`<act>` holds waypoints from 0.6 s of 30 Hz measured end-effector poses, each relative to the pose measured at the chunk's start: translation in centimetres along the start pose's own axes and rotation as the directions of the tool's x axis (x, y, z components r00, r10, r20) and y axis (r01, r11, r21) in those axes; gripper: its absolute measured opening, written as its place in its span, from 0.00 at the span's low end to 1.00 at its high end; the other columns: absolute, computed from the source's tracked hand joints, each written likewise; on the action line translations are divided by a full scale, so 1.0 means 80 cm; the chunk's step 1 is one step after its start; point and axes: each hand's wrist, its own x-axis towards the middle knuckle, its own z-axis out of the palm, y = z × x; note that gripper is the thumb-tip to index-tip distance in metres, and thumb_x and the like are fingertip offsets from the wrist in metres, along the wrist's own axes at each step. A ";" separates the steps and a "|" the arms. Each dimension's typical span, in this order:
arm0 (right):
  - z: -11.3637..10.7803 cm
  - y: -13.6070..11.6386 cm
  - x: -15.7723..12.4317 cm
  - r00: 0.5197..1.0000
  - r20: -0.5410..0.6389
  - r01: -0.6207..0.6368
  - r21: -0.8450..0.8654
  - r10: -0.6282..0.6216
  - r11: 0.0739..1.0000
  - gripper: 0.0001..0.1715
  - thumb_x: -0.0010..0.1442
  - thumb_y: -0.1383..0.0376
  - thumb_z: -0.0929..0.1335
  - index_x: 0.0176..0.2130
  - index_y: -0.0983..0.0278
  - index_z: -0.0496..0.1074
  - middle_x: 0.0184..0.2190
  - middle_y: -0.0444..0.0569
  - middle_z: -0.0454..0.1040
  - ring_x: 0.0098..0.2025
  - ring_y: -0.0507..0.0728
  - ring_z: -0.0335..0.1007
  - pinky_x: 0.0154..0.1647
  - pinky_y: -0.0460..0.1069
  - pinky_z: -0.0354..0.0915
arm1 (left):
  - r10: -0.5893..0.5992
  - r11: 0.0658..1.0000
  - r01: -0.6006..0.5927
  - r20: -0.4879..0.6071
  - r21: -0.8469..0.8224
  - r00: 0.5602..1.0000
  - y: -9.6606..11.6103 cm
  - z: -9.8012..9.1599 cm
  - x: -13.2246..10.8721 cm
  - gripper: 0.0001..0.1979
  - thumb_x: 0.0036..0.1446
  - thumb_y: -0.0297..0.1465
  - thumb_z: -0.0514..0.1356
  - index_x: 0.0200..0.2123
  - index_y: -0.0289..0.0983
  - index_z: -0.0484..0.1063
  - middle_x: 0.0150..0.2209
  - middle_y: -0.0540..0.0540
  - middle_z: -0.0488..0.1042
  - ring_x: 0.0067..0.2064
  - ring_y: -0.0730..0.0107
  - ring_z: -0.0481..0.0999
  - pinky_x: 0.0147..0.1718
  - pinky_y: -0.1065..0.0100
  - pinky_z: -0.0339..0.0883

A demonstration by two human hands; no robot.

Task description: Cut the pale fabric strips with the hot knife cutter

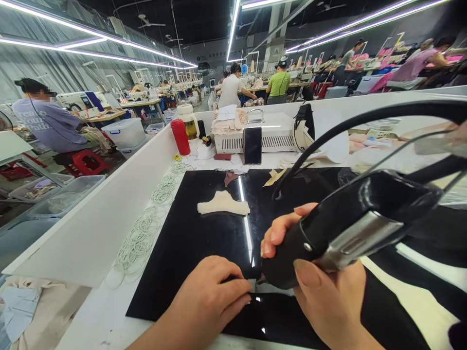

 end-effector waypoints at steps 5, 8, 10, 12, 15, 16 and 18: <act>-0.001 -0.001 -0.001 1.000 -0.014 -0.007 0.000 0.007 1.000 0.19 0.64 0.55 0.74 0.51 0.52 0.67 0.35 0.43 0.72 0.32 0.53 0.70 0.30 0.50 0.71 | 0.152 0.978 -0.142 -0.057 0.155 0.987 0.000 0.005 0.000 0.07 0.71 0.30 0.59 0.45 0.38 0.78 0.38 0.48 0.79 0.42 0.64 0.77 0.45 0.62 0.74; 0.000 -0.002 -0.001 1.000 -0.020 -0.025 0.005 0.025 1.000 0.18 0.64 0.55 0.74 0.50 0.52 0.67 0.35 0.43 0.73 0.32 0.53 0.71 0.31 0.50 0.72 | 0.166 0.973 -0.152 -0.066 0.173 0.984 0.000 0.007 0.001 0.07 0.71 0.30 0.59 0.44 0.37 0.78 0.38 0.48 0.79 0.41 0.66 0.77 0.44 0.64 0.75; 0.001 -0.002 -0.001 0.999 -0.019 -0.033 0.003 0.033 0.999 0.18 0.64 0.55 0.74 0.50 0.52 0.67 0.36 0.43 0.72 0.32 0.54 0.71 0.30 0.51 0.72 | 0.171 0.971 -0.157 -0.069 0.182 0.983 -0.001 0.007 0.002 0.07 0.72 0.30 0.59 0.44 0.37 0.78 0.38 0.48 0.78 0.41 0.66 0.77 0.43 0.64 0.75; 0.002 -0.002 -0.001 0.999 -0.017 -0.037 0.003 0.037 0.999 0.18 0.64 0.56 0.74 0.50 0.51 0.66 0.35 0.42 0.72 0.32 0.54 0.70 0.31 0.51 0.72 | 0.172 0.970 -0.157 -0.070 0.186 0.983 0.000 0.006 0.001 0.07 0.72 0.30 0.58 0.44 0.37 0.78 0.37 0.48 0.78 0.41 0.66 0.77 0.44 0.64 0.75; 0.003 -0.001 -0.001 0.999 -0.012 -0.049 0.005 0.049 0.999 0.16 0.65 0.59 0.73 0.49 0.52 0.66 0.35 0.42 0.73 0.31 0.54 0.70 0.31 0.51 0.70 | 0.167 0.970 -0.154 -0.061 0.187 0.984 0.003 0.005 0.001 0.08 0.72 0.29 0.58 0.46 0.38 0.78 0.38 0.48 0.78 0.42 0.66 0.77 0.44 0.64 0.75; 0.003 0.000 -0.001 0.998 -0.013 -0.058 0.005 0.058 0.998 0.15 0.65 0.60 0.73 0.48 0.52 0.66 0.35 0.43 0.73 0.31 0.54 0.70 0.31 0.52 0.70 | 0.166 0.970 -0.152 -0.060 0.187 0.984 0.004 0.005 0.001 0.08 0.72 0.29 0.58 0.46 0.38 0.78 0.38 0.48 0.79 0.42 0.66 0.77 0.44 0.64 0.75; 0.004 0.000 -0.001 0.998 -0.015 -0.063 0.005 0.063 0.998 0.15 0.65 0.60 0.73 0.48 0.52 0.66 0.36 0.43 0.73 0.31 0.54 0.70 0.31 0.52 0.70 | 0.163 0.970 -0.150 -0.052 0.191 0.985 0.006 0.006 0.001 0.08 0.72 0.29 0.58 0.47 0.38 0.78 0.38 0.48 0.79 0.41 0.66 0.77 0.43 0.64 0.75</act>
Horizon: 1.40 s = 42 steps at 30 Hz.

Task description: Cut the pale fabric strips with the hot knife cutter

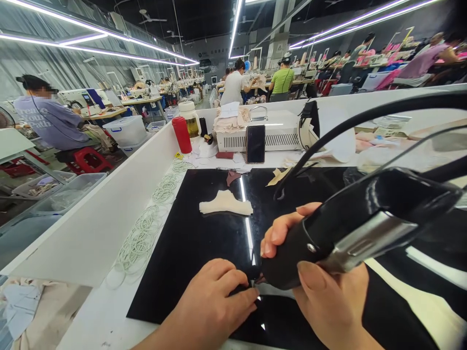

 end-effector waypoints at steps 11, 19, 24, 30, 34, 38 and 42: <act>0.002 0.000 0.001 0.999 -0.020 0.050 -0.017 -0.050 0.999 0.16 0.66 0.57 0.73 0.50 0.52 0.68 0.33 0.42 0.72 0.32 0.54 0.70 0.34 0.52 0.72 | 0.016 1.000 -0.016 -0.002 0.021 1.000 0.000 0.000 0.001 0.08 0.73 0.29 0.57 0.46 0.37 0.78 0.37 0.48 0.78 0.40 0.68 0.78 0.42 0.65 0.76; -0.001 -0.001 0.001 1.000 -0.021 0.023 0.001 -0.023 1.000 0.17 0.64 0.59 0.74 0.51 0.51 0.68 0.33 0.42 0.73 0.31 0.55 0.71 0.32 0.52 0.73 | -0.028 0.998 0.028 -0.008 -0.065 1.000 -0.002 0.000 0.000 0.08 0.72 0.29 0.58 0.46 0.37 0.78 0.38 0.47 0.79 0.42 0.67 0.79 0.46 0.65 0.76; -0.001 -0.012 -0.003 0.999 -0.044 -0.018 0.019 0.019 1.000 0.20 0.61 0.60 0.76 0.49 0.51 0.69 0.32 0.41 0.73 0.30 0.55 0.72 0.31 0.51 0.74 | -0.116 0.979 0.116 0.011 -0.170 0.993 -0.003 -0.004 -0.001 0.07 0.72 0.26 0.57 0.43 0.36 0.76 0.38 0.47 0.79 0.40 0.67 0.77 0.44 0.64 0.74; 0.005 -0.009 -0.005 0.998 -0.062 -0.011 0.037 0.013 0.999 0.18 0.61 0.60 0.76 0.48 0.52 0.69 0.30 0.41 0.74 0.28 0.53 0.72 0.30 0.49 0.74 | -0.138 0.973 0.140 0.021 -0.185 0.990 -0.003 -0.003 0.000 0.07 0.72 0.25 0.56 0.44 0.36 0.75 0.39 0.47 0.79 0.41 0.66 0.77 0.44 0.64 0.73; 0.005 -0.004 -0.008 1.000 -0.018 -0.010 0.030 0.010 1.000 0.16 0.65 0.58 0.73 0.51 0.51 0.68 0.33 0.42 0.74 0.30 0.54 0.73 0.32 0.51 0.74 | -0.149 0.968 0.156 0.050 -0.198 0.988 -0.004 -0.001 0.001 0.08 0.72 0.26 0.56 0.45 0.36 0.76 0.40 0.46 0.78 0.41 0.66 0.76 0.44 0.64 0.73; -0.002 -0.005 -0.008 1.000 0.010 -0.010 0.028 0.009 1.000 0.18 0.65 0.57 0.74 0.52 0.50 0.68 0.34 0.42 0.73 0.31 0.53 0.72 0.33 0.50 0.74 | -0.145 0.970 0.159 0.086 -0.184 0.986 -0.006 -0.001 -0.001 0.09 0.71 0.26 0.58 0.50 0.38 0.76 0.44 0.45 0.77 0.44 0.64 0.76 0.46 0.63 0.74; -0.016 -0.019 0.001 0.997 -0.037 0.063 -0.058 -0.066 0.996 0.26 0.63 0.57 0.75 0.57 0.51 0.67 0.34 0.42 0.74 0.32 0.54 0.73 0.34 0.51 0.75 | -0.100 0.981 0.112 0.084 -0.156 0.991 -0.007 0.000 -0.005 0.10 0.68 0.24 0.60 0.49 0.40 0.77 0.46 0.44 0.76 0.47 0.62 0.75 0.46 0.63 0.74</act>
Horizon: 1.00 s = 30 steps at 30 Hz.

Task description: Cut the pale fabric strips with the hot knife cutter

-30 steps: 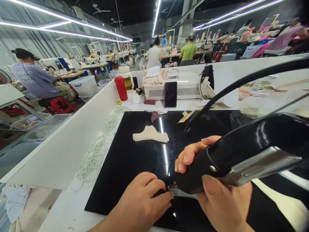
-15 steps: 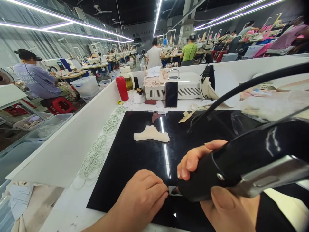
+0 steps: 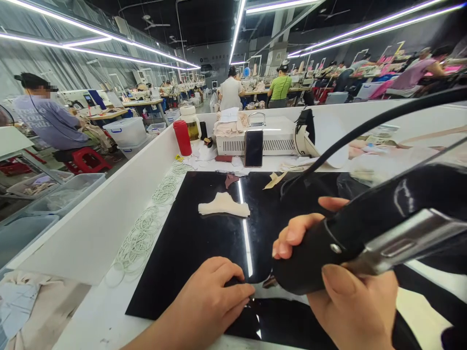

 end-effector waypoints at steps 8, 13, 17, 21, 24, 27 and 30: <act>-0.029 -0.027 0.022 0.998 0.003 0.061 -0.144 -0.061 0.988 0.26 0.56 0.53 0.79 0.50 0.57 0.73 0.40 0.48 0.76 0.36 0.57 0.78 0.35 0.51 0.79 | 0.085 0.991 -0.076 0.076 -0.110 0.994 0.001 -0.008 0.015 0.07 0.70 0.27 0.59 0.46 0.39 0.77 0.43 0.47 0.78 0.45 0.67 0.77 0.46 0.67 0.72; -0.033 -0.019 0.020 0.996 -0.032 0.083 -0.140 -0.089 0.987 0.21 0.60 0.58 0.77 0.50 0.56 0.72 0.37 0.45 0.75 0.32 0.55 0.75 0.31 0.51 0.77 | 0.114 0.980 -0.077 0.200 -0.184 0.973 -0.014 -0.017 0.050 0.10 0.69 0.28 0.63 0.52 0.38 0.73 0.49 0.46 0.79 0.53 0.63 0.76 0.57 0.62 0.68; -0.031 -0.010 0.016 0.992 -0.078 0.091 -0.115 -0.100 0.989 0.22 0.60 0.57 0.77 0.51 0.55 0.71 0.35 0.44 0.75 0.31 0.55 0.74 0.29 0.51 0.75 | 0.101 0.946 0.016 0.340 -0.323 0.935 -0.025 -0.014 0.071 0.28 0.59 0.35 0.72 0.60 0.42 0.68 0.57 0.46 0.76 0.65 0.57 0.68 0.64 0.58 0.63; -0.029 -0.007 0.013 0.992 -0.091 0.085 -0.076 -0.092 0.993 0.21 0.60 0.57 0.77 0.50 0.54 0.71 0.35 0.43 0.74 0.30 0.55 0.74 0.29 0.51 0.75 | 0.138 0.931 0.027 0.419 -0.364 0.898 -0.029 -0.005 0.077 0.33 0.58 0.40 0.72 0.63 0.45 0.66 0.60 0.45 0.75 0.71 0.53 0.61 0.71 0.46 0.48; -0.025 -0.005 0.011 0.994 -0.089 0.065 -0.036 -0.068 0.997 0.21 0.59 0.57 0.78 0.49 0.54 0.71 0.35 0.44 0.74 0.29 0.54 0.74 0.30 0.52 0.75 | 0.142 0.929 0.037 0.445 -0.369 0.884 -0.030 -0.001 0.077 0.35 0.57 0.42 0.73 0.64 0.45 0.65 0.60 0.44 0.74 0.72 0.53 0.60 0.72 0.42 0.41; -0.019 -0.002 0.010 0.993 -0.097 0.066 -0.017 -0.067 0.998 0.21 0.58 0.56 0.78 0.48 0.54 0.72 0.33 0.43 0.74 0.28 0.54 0.74 0.30 0.51 0.75 | 0.138 0.929 0.041 0.448 -0.368 0.884 -0.030 -0.001 0.078 0.37 0.55 0.44 0.73 0.65 0.46 0.64 0.60 0.44 0.74 0.71 0.53 0.60 0.72 0.42 0.38; -0.017 0.001 0.009 0.993 -0.091 0.073 -0.031 -0.075 0.997 0.20 0.59 0.56 0.78 0.48 0.54 0.72 0.33 0.42 0.74 0.29 0.54 0.74 0.32 0.51 0.76 | 0.142 0.924 0.041 0.441 -0.379 0.886 -0.029 -0.001 0.078 0.39 0.54 0.46 0.73 0.66 0.46 0.64 0.61 0.44 0.74 0.71 0.53 0.61 0.73 0.43 0.35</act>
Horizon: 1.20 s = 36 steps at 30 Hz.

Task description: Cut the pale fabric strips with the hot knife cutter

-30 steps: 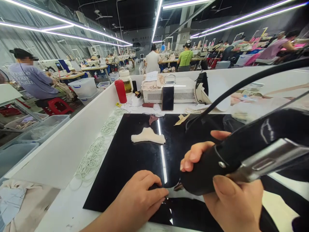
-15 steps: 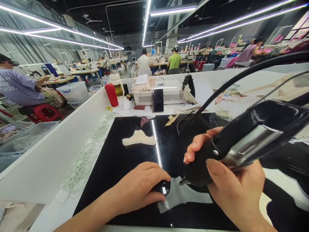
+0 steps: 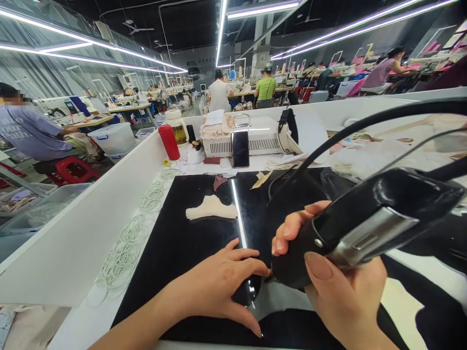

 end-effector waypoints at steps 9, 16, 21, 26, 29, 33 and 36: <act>-0.004 0.005 -0.001 1.000 0.016 -0.004 -0.029 0.004 1.000 0.20 0.62 0.56 0.76 0.51 0.54 0.71 0.34 0.44 0.73 0.30 0.55 0.71 0.31 0.53 0.75 | 0.027 0.999 -0.028 -0.039 -0.036 0.999 -0.010 0.010 -0.001 0.41 0.51 0.51 0.73 0.63 0.43 0.66 0.66 0.43 0.69 0.72 0.54 0.60 0.73 0.49 0.30; -0.003 0.001 -0.003 0.999 0.003 -0.035 -0.031 0.035 0.999 0.20 0.62 0.58 0.76 0.51 0.54 0.70 0.32 0.44 0.72 0.30 0.56 0.71 0.30 0.54 0.75 | 0.034 0.998 -0.037 -0.067 -0.044 0.997 -0.010 0.013 0.000 0.41 0.50 0.52 0.73 0.62 0.43 0.67 0.64 0.41 0.71 0.71 0.52 0.62 0.73 0.46 0.32; -0.002 -0.005 -0.012 0.997 0.046 -0.059 0.042 0.057 0.997 0.20 0.61 0.56 0.76 0.50 0.54 0.70 0.33 0.44 0.72 0.29 0.55 0.71 0.28 0.52 0.75 | 0.024 1.000 -0.024 -0.059 -0.002 0.998 -0.008 0.013 -0.001 0.43 0.50 0.53 0.73 0.64 0.43 0.65 0.61 0.42 0.74 0.70 0.50 0.63 0.72 0.43 0.33; 0.001 -0.006 -0.020 0.998 0.027 -0.061 -0.002 0.061 0.998 0.17 0.64 0.58 0.74 0.50 0.54 0.70 0.33 0.44 0.73 0.29 0.55 0.72 0.30 0.53 0.74 | 0.020 1.000 -0.018 -0.056 0.022 0.998 -0.008 0.015 -0.003 0.44 0.50 0.54 0.72 0.65 0.42 0.64 0.64 0.39 0.70 0.70 0.46 0.62 0.72 0.41 0.35; 0.006 -0.010 -0.020 0.998 0.030 -0.063 0.006 0.063 0.998 0.17 0.63 0.57 0.75 0.49 0.54 0.70 0.31 0.43 0.72 0.28 0.55 0.71 0.30 0.53 0.74 | 0.014 1.000 -0.013 -0.036 0.027 0.999 -0.004 0.011 -0.002 0.46 0.49 0.53 0.73 0.67 0.42 0.63 0.65 0.39 0.70 0.71 0.46 0.61 0.72 0.40 0.35; 0.015 -0.015 -0.020 0.997 0.034 -0.072 -0.012 0.072 0.997 0.17 0.60 0.53 0.76 0.45 0.53 0.71 0.28 0.41 0.71 0.25 0.54 0.70 0.28 0.51 0.74 | 0.001 1.000 -0.001 0.020 0.016 1.000 0.003 0.002 0.003 0.50 0.50 0.50 0.74 0.71 0.45 0.57 0.65 0.39 0.70 0.72 0.46 0.59 0.71 0.37 0.35; 0.016 -0.014 -0.022 0.996 0.050 -0.071 -0.042 0.073 0.997 0.18 0.60 0.50 0.76 0.45 0.52 0.71 0.28 0.42 0.70 0.24 0.54 0.70 0.26 0.51 0.73 | 0.001 1.000 -0.002 0.024 0.013 1.000 0.005 0.000 0.005 0.52 0.51 0.50 0.74 0.72 0.45 0.54 0.65 0.38 0.70 0.72 0.46 0.59 0.71 0.36 0.35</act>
